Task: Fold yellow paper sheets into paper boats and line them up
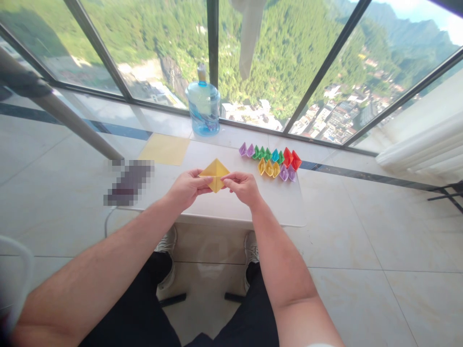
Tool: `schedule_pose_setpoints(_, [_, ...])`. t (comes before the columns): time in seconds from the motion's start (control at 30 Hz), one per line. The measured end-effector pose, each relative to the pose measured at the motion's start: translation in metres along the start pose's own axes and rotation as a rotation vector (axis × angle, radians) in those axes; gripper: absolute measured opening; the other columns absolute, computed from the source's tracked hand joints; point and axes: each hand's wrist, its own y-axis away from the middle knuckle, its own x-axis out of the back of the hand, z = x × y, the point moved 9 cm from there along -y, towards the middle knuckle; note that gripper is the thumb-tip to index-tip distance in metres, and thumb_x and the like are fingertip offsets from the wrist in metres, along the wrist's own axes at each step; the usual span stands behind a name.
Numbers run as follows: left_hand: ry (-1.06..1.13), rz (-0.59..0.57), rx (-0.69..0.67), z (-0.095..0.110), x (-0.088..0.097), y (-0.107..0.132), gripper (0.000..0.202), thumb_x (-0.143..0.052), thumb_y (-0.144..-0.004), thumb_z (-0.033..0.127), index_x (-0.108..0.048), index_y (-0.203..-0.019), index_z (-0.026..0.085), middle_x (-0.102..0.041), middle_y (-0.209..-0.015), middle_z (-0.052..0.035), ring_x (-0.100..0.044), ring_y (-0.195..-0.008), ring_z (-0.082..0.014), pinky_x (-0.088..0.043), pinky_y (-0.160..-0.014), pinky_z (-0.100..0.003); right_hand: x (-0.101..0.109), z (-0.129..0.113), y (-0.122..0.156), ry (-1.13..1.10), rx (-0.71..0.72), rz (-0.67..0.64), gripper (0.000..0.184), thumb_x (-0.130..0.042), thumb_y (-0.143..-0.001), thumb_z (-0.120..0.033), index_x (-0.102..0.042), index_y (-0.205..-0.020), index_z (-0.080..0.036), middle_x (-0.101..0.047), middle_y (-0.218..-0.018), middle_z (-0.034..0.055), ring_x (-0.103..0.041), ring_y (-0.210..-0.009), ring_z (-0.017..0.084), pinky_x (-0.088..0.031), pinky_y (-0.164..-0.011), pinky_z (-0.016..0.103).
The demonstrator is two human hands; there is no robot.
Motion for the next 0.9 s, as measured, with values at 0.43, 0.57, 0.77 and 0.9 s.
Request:
schedule_pose_setpoints(0.43, [-0.047,0.002,-0.178,0.011,-0.008,0.004,0.053,-0.095,-0.053,0.037,-0.064,-0.09,0.013,-0.075,-0.076,-0.0041,-0.072,-0.071,-0.0186,-0.06,-0.075,-0.036,-0.013,0.018,-0.001,-0.15,-0.138,0.163,0.039,-0.087,-0.063,-0.047,-0.075,-0.085,-0.017,-0.068,-0.072,0.0008,-0.056,-0.061,0.012,-0.044,-0.051,0.026])
schedule_pose_setpoints(0.57, [0.007,0.019,-0.132,0.005,-0.005,0.002,0.055,-0.096,-0.052,0.036,-0.064,-0.089,0.013,-0.075,-0.078,-0.0054,-0.073,-0.074,-0.0204,-0.061,-0.08,-0.04,-0.009,0.018,0.001,-0.16,-0.141,0.238,0.031,-0.084,-0.064,-0.043,-0.075,-0.079,-0.018,-0.065,-0.066,-0.0012,-0.049,-0.056,0.01,-0.041,-0.051,0.026])
schedule_pose_setpoints(0.77, [0.082,0.036,-0.058,-0.004,0.002,-0.002,0.047,-0.096,-0.054,0.035,-0.066,-0.079,0.011,-0.074,-0.078,-0.0074,-0.074,-0.073,-0.0196,-0.061,-0.083,-0.039,-0.005,0.02,0.001,-0.174,-0.139,0.293,0.029,-0.083,-0.064,-0.042,-0.073,-0.076,-0.018,-0.063,-0.065,-0.0016,-0.046,-0.055,0.01,-0.039,-0.052,0.027])
schedule_pose_setpoints(0.9, [0.067,0.052,-0.062,-0.002,0.005,-0.003,0.045,-0.096,-0.053,0.036,-0.068,-0.078,0.01,-0.074,-0.076,-0.0079,-0.072,-0.069,-0.0182,-0.06,-0.08,-0.037,-0.004,0.021,0.001,-0.196,-0.125,0.3,0.028,-0.083,-0.065,-0.041,-0.074,-0.077,-0.018,-0.064,-0.066,-0.0011,-0.047,-0.056,0.01,-0.038,-0.051,0.026])
